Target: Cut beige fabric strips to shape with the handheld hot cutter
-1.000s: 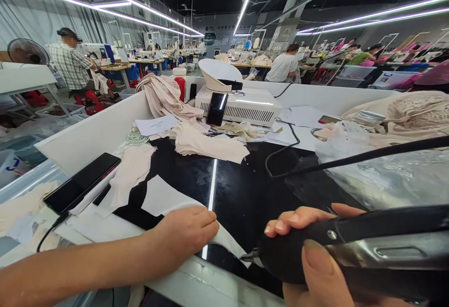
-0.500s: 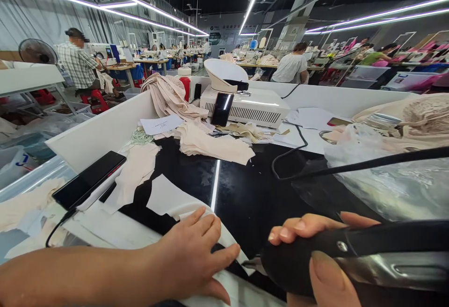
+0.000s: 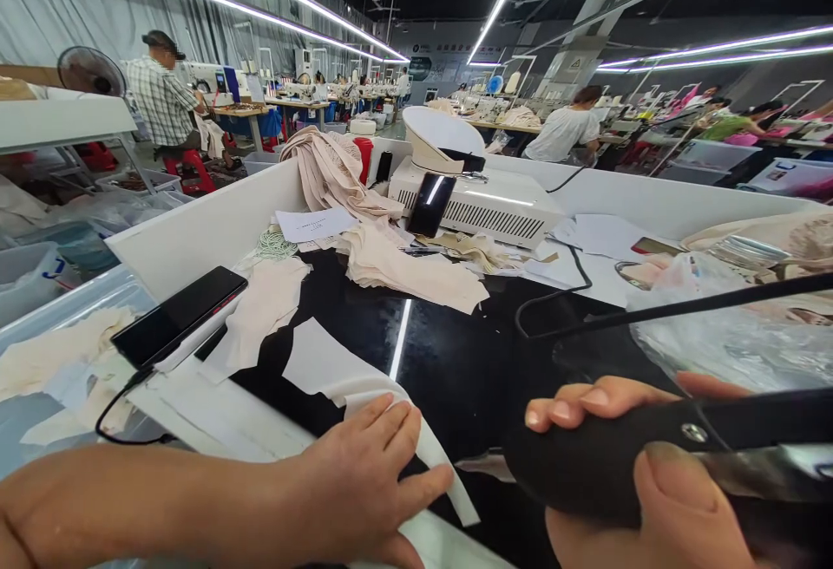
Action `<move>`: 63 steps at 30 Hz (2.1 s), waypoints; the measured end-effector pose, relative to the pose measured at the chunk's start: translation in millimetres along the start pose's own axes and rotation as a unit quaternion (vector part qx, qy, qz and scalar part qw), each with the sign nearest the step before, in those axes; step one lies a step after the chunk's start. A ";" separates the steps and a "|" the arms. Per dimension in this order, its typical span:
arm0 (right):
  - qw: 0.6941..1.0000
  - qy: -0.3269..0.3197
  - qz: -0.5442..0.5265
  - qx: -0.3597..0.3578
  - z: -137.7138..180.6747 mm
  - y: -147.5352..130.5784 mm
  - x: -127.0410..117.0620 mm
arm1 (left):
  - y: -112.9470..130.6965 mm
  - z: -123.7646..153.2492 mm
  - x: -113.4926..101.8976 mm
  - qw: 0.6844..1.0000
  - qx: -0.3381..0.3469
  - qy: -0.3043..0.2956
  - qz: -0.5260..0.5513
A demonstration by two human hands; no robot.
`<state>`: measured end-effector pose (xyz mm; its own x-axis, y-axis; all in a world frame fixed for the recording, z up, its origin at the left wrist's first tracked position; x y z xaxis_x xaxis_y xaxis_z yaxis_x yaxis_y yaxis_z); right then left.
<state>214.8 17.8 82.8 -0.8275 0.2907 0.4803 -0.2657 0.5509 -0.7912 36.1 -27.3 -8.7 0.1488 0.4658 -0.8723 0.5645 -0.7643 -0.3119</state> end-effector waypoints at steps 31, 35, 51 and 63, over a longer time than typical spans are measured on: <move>0.997 -0.009 -0.049 -0.059 -8.2 13.8 37.4 | -12.0 2.6 -1.7 0.997 0.021 0.010 0.079; 0.996 -0.017 -0.048 -0.068 -10.6 17.4 40.4 | -13.6 3.1 -2.3 0.996 0.021 0.018 0.086; 0.998 -0.017 -0.036 -0.058 0.3 15.3 36.0 | -34.7 13.1 -6.3 0.988 -0.002 0.015 0.156; 0.997 0.011 -0.044 -0.061 -7.9 14.6 42.7 | -34.8 11.8 -7.5 0.989 -0.008 0.002 0.149</move>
<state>179.6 44.5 94.8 -0.7930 0.2532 0.5542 -0.2729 0.6656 -0.6946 5.8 -9.5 4.2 0.3137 0.2231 -0.9229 0.5082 -0.8605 -0.0352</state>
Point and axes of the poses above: each hand's wrist, its own z-axis away from the middle knuckle, its own x-axis out of the palm, y = z × x, the point moved 10 cm from there along -z, towards the middle knuckle, and after that the axes turned 8 degrees about -z, right-handed, at the moved point
